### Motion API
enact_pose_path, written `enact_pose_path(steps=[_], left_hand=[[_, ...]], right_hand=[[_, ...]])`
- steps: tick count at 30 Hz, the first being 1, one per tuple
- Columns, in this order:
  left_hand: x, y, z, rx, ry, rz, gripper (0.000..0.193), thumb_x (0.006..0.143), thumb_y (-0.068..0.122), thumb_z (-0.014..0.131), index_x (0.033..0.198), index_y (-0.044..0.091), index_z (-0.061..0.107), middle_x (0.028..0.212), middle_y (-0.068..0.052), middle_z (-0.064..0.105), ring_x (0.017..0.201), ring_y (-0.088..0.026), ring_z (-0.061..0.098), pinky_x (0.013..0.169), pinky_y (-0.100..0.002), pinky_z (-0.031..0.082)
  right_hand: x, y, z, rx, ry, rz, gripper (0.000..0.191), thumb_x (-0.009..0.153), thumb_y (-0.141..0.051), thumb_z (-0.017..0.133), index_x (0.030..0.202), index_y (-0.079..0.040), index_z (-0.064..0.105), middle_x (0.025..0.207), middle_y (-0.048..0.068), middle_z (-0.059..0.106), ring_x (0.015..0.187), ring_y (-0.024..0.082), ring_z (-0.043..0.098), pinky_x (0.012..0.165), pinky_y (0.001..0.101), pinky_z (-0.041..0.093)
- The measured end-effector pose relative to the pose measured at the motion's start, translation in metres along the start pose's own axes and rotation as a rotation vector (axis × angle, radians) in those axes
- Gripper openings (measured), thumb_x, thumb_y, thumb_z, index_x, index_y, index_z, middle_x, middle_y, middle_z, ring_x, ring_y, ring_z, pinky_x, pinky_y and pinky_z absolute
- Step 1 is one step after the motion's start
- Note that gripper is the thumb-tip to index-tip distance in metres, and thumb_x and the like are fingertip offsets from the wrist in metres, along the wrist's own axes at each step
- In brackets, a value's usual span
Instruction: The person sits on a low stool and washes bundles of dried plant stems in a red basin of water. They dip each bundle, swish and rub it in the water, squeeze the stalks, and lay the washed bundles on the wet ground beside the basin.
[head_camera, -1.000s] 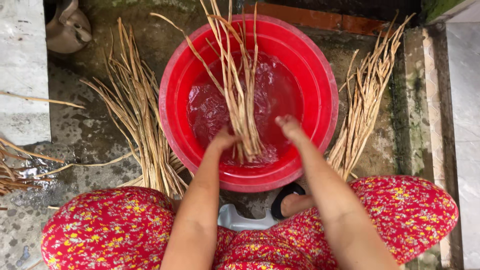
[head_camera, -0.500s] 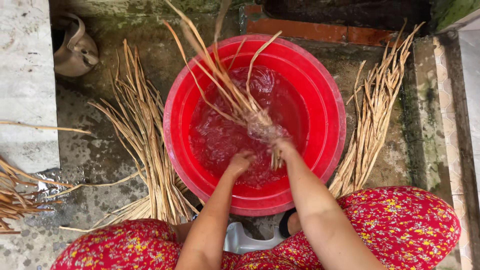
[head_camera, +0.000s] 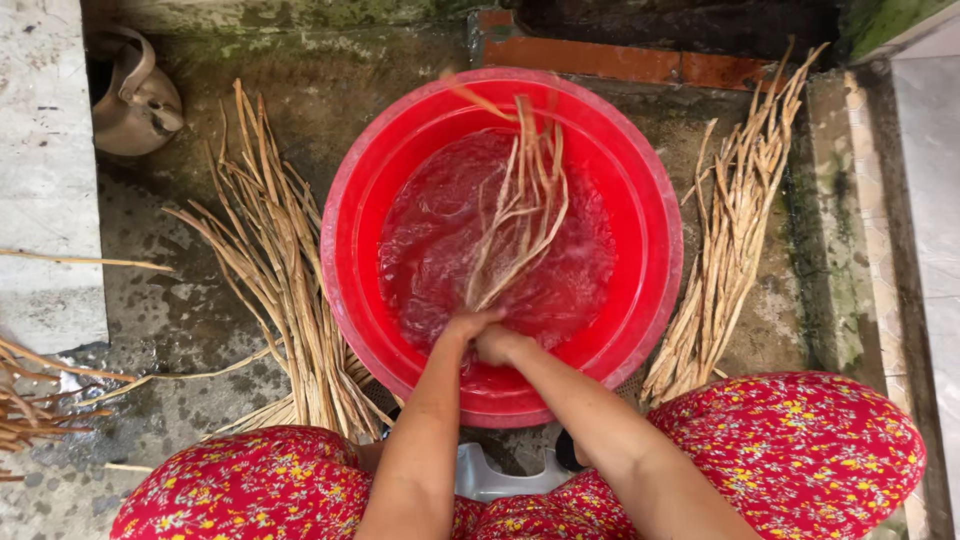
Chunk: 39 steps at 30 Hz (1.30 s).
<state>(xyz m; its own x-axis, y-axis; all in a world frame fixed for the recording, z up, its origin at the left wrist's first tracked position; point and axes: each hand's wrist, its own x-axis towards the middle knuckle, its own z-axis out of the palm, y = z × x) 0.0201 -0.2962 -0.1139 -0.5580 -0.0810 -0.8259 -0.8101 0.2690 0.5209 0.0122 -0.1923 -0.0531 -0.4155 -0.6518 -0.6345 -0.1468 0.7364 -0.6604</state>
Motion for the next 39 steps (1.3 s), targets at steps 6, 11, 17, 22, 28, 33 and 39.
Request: enact_pose_path(steps=[6, 11, 17, 22, 28, 33, 39], left_hand=[[0.007, 0.023, -0.014, -0.905, -0.11, -0.176, 0.017, 0.09, 0.014, 0.07, 0.104, 0.004, 0.069, 0.078, -0.007, 0.065, 0.059, -0.022, 0.06, 0.053, -0.041, 0.051], [0.015, 0.068, -0.042, -1.305, -0.134, -0.175, 0.008, 0.096, 0.007, 0.061, 0.1, 0.013, 0.061, 0.068, -0.003, 0.053, 0.05, -0.018, 0.051, 0.05, -0.036, 0.049], [0.022, 0.101, -0.1, -1.457, 0.072, -0.076, 0.023, 0.111, 0.026, 0.039, 0.105, 0.009, 0.053, 0.066, -0.004, 0.05, 0.051, -0.018, 0.048, 0.052, -0.041, 0.051], [0.012, 0.107, -0.143, -1.512, -0.022, 0.217, 0.033, 0.112, 0.031, 0.038, 0.119, 0.005, 0.057, 0.082, -0.01, 0.063, 0.068, -0.024, 0.064, 0.065, -0.043, 0.059], [-0.034, 0.103, -0.123, -1.26, 0.257, -0.097, 0.099, 0.089, 0.081, 0.042, 0.161, 0.017, 0.022, 0.143, -0.026, 0.038, 0.119, -0.04, 0.051, 0.107, -0.064, 0.044], [-0.068, 0.14, 0.012, -0.978, -0.404, 0.012, 0.128, 0.08, 0.092, 0.042, 0.164, 0.004, 0.004, 0.146, -0.029, 0.039, 0.13, -0.043, 0.051, 0.096, -0.067, 0.045], [-0.042, 0.143, -0.006, -1.204, -0.24, 0.08, 0.027, 0.095, 0.02, 0.076, 0.111, 0.003, 0.062, 0.08, -0.005, 0.064, 0.063, -0.015, 0.059, 0.065, -0.033, 0.054]], right_hand=[[-0.075, -0.044, -0.042, -0.122, -0.038, 0.182, 0.036, 0.099, -0.029, 0.059, 0.127, -0.006, 0.055, 0.114, 0.024, 0.069, 0.106, 0.04, 0.067, 0.09, 0.0521, 0.051], [-0.163, -0.065, -0.102, -0.191, 0.075, 0.192, 0.038, 0.099, -0.035, 0.06, 0.123, -0.006, 0.056, 0.104, 0.024, 0.07, 0.101, 0.041, 0.068, 0.086, 0.0534, 0.051], [-0.248, -0.045, -0.16, -0.076, 0.03, 0.311, 0.037, 0.103, -0.04, 0.052, 0.12, -0.008, 0.058, 0.087, 0.015, 0.067, 0.08, 0.033, 0.067, 0.073, 0.0442, 0.058], [-0.277, -0.038, -0.186, 0.129, 0.243, 0.089, 0.033, 0.101, -0.036, 0.056, 0.122, -0.01, 0.06, 0.073, 0.003, 0.059, 0.063, 0.014, 0.054, 0.059, 0.0321, 0.049], [-0.28, -0.035, -0.215, 0.682, 0.599, 0.324, 0.032, 0.1, -0.03, 0.053, 0.128, -0.015, 0.056, 0.07, 0.003, 0.056, 0.049, 0.012, 0.043, 0.04, 0.0258, 0.037], [-0.183, -0.039, -0.172, 0.374, 0.519, 0.489, 0.054, 0.095, -0.019, 0.063, 0.144, -0.016, 0.042, 0.097, 0.01, 0.071, 0.068, 0.017, 0.067, 0.061, 0.0352, 0.059], [-0.174, -0.08, -0.12, -0.049, 0.236, 0.305, 0.043, 0.103, -0.031, 0.049, 0.134, -0.001, 0.044, 0.1, 0.022, 0.069, 0.088, 0.036, 0.071, 0.078, 0.0512, 0.056]])
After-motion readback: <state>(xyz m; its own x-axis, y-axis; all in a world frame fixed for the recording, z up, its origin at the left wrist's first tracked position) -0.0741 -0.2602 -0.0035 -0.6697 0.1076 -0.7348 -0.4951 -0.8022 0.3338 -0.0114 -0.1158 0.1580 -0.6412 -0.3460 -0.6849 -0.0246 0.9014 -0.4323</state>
